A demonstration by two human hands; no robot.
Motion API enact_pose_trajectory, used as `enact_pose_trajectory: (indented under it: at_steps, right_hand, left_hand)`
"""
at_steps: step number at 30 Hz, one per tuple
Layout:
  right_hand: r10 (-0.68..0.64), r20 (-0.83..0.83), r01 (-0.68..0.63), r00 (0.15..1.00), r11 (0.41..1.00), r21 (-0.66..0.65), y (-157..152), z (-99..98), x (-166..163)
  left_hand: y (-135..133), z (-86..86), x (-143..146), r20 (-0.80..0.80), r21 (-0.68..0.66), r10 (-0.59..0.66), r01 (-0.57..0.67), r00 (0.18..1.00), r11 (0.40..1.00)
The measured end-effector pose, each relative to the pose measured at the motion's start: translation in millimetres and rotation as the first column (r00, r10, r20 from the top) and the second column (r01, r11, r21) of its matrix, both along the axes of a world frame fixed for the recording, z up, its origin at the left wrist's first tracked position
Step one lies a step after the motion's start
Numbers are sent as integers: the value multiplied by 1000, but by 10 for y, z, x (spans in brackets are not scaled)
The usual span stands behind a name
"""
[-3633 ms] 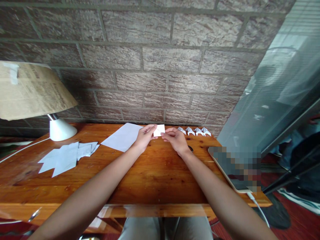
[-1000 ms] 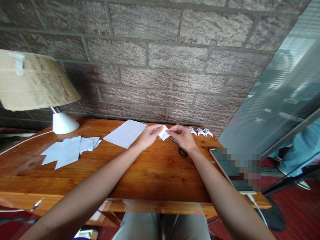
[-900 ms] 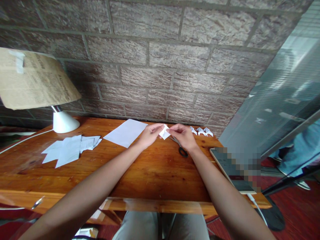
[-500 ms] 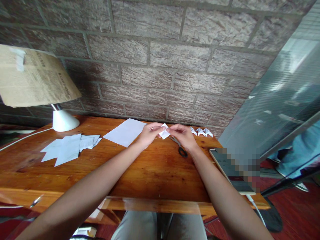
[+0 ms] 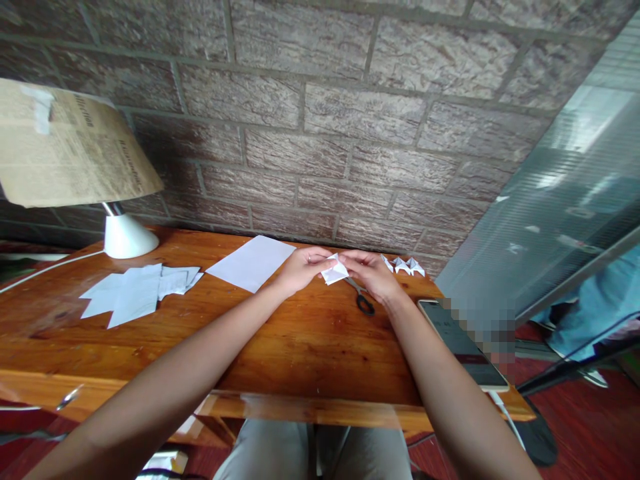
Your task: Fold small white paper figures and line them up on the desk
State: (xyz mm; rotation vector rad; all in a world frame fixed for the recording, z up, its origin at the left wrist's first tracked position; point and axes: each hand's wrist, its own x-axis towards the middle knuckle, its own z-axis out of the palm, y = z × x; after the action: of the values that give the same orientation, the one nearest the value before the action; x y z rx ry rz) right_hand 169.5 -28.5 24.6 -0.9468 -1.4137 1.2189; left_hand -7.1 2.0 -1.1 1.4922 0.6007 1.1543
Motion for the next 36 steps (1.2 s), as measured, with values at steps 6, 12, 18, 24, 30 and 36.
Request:
enact_pose_trajectory:
  at_steps: [6,12,18,24,30,36]
  right_hand:
    - [21,25,-20,999,999,-25,-29,38,10]
    - [-58,140,40,988,991,127,-83,99,-24]
    - [-44,191,10,981,984,179,-80,107,-26]
    - [85,109,-91,990,994,54,-33,65,52]
    - [118,155,-127,981,991,47,-40,101,95]
    - [75,219,-95,973,992,82,-70,129,84]
  left_hand:
    - [-8,1,-18,-40,30,-10,11,999,999]
    - [-16,9,-21,-42,38,9,-7,999,999]
    - [-34,47,-23,-69,28,19,-18,997,999]
    - [-46,49,-14,-62,18,-25,26,998,1000]
    - [-28,14,-13,-72,3,-38,38,997,999]
    - [-29,6,-19,-53,13,-41,42,998,999]
